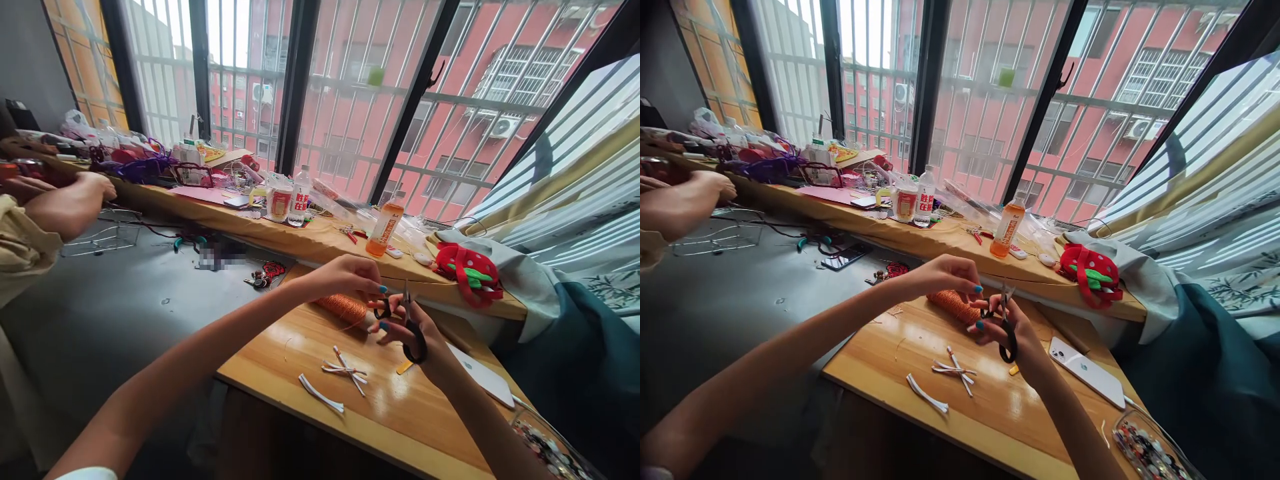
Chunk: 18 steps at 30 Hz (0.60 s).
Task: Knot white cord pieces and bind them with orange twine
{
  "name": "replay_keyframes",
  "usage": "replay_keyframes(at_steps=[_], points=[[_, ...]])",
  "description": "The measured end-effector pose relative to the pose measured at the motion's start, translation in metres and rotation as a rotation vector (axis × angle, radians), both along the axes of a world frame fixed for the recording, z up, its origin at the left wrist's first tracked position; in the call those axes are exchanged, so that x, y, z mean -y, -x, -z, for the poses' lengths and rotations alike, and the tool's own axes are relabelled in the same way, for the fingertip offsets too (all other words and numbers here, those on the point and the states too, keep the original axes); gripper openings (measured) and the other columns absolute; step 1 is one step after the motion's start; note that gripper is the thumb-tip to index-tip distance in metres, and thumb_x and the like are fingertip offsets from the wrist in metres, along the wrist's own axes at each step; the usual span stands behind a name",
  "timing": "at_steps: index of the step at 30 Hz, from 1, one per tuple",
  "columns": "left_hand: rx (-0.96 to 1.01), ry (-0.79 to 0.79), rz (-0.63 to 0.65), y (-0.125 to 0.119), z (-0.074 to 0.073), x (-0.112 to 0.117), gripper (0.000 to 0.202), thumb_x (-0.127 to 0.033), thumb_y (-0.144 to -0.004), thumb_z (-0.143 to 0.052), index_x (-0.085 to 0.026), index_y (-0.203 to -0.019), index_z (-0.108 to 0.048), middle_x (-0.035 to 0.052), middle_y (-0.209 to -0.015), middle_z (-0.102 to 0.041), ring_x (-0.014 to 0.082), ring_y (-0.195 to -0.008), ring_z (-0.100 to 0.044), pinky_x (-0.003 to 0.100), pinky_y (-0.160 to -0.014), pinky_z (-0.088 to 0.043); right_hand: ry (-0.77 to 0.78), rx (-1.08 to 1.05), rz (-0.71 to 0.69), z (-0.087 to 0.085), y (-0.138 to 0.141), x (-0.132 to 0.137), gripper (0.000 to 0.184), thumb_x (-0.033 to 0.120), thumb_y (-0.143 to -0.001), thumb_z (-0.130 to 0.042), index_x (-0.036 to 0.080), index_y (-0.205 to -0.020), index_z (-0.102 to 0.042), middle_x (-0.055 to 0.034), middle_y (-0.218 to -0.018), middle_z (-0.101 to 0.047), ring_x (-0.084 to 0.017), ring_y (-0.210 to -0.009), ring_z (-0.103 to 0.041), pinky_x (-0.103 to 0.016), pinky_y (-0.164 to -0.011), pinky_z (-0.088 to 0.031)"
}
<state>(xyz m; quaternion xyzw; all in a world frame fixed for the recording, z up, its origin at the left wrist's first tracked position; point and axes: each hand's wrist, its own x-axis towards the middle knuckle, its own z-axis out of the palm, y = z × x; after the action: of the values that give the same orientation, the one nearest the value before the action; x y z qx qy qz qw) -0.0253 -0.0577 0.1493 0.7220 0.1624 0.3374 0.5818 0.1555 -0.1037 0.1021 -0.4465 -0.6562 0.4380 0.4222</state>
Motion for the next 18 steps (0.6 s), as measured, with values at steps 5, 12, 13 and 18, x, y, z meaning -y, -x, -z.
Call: replay_keyframes(at_steps=[5,12,13,18], points=[[0.039,-0.1,-0.017,-0.031,0.012,-0.019,0.016,-0.024,-0.067,-0.055,-0.009,-0.069,-0.05,0.0003,-0.065,-0.054,0.0084,-0.062,-0.052,0.023,-0.062,-0.042,-0.034,-0.079,0.123,-0.008,-0.001,-0.017,0.03,0.036,-0.062,-0.06,0.022,-0.075,-0.037,0.0047,-0.063,-0.049,-0.012,-0.052,-0.056,-0.026,-0.052,-0.048],[-0.617,-0.758,-0.263,-0.009,0.084,-0.084,0.04,-0.025,-0.068,-0.055,-0.011,-0.105,-0.046,0.0123,-0.111,-0.049,0.0209,-0.103,-0.044,0.031,-0.086,-0.034,-0.391,0.531,0.483,0.002,-0.076,-0.087,0.009,0.024,-0.065,-0.05,0.02,-0.072,-0.046,0.003,-0.06,-0.053,-0.014,-0.052,-0.059,-0.02,-0.046,-0.042],[-0.746,-0.847,-0.259,-0.005,0.099,-0.09,0.047,-0.028,-0.066,-0.058,-0.012,-0.107,-0.044,0.013,-0.115,-0.047,0.0233,-0.107,-0.04,0.034,-0.089,-0.031,-0.401,0.603,0.526,0.006,-0.084,-0.098,0.008,0.022,-0.064,-0.05,0.019,-0.072,-0.047,0.0023,-0.06,-0.054,-0.014,-0.053,-0.058,-0.02,-0.047,-0.041],[-0.937,-1.131,-0.362,-0.001,0.144,-0.094,0.055,-0.037,-0.066,-0.058,-0.014,-0.112,-0.039,0.0122,-0.111,-0.049,0.0255,-0.107,-0.039,0.039,-0.091,-0.026,-0.153,0.977,0.354,0.029,-0.107,-0.133,0.016,0.024,-0.066,-0.051,0.02,-0.081,-0.051,0.0,-0.069,-0.06,-0.013,-0.056,-0.057,-0.02,-0.05,-0.037]])
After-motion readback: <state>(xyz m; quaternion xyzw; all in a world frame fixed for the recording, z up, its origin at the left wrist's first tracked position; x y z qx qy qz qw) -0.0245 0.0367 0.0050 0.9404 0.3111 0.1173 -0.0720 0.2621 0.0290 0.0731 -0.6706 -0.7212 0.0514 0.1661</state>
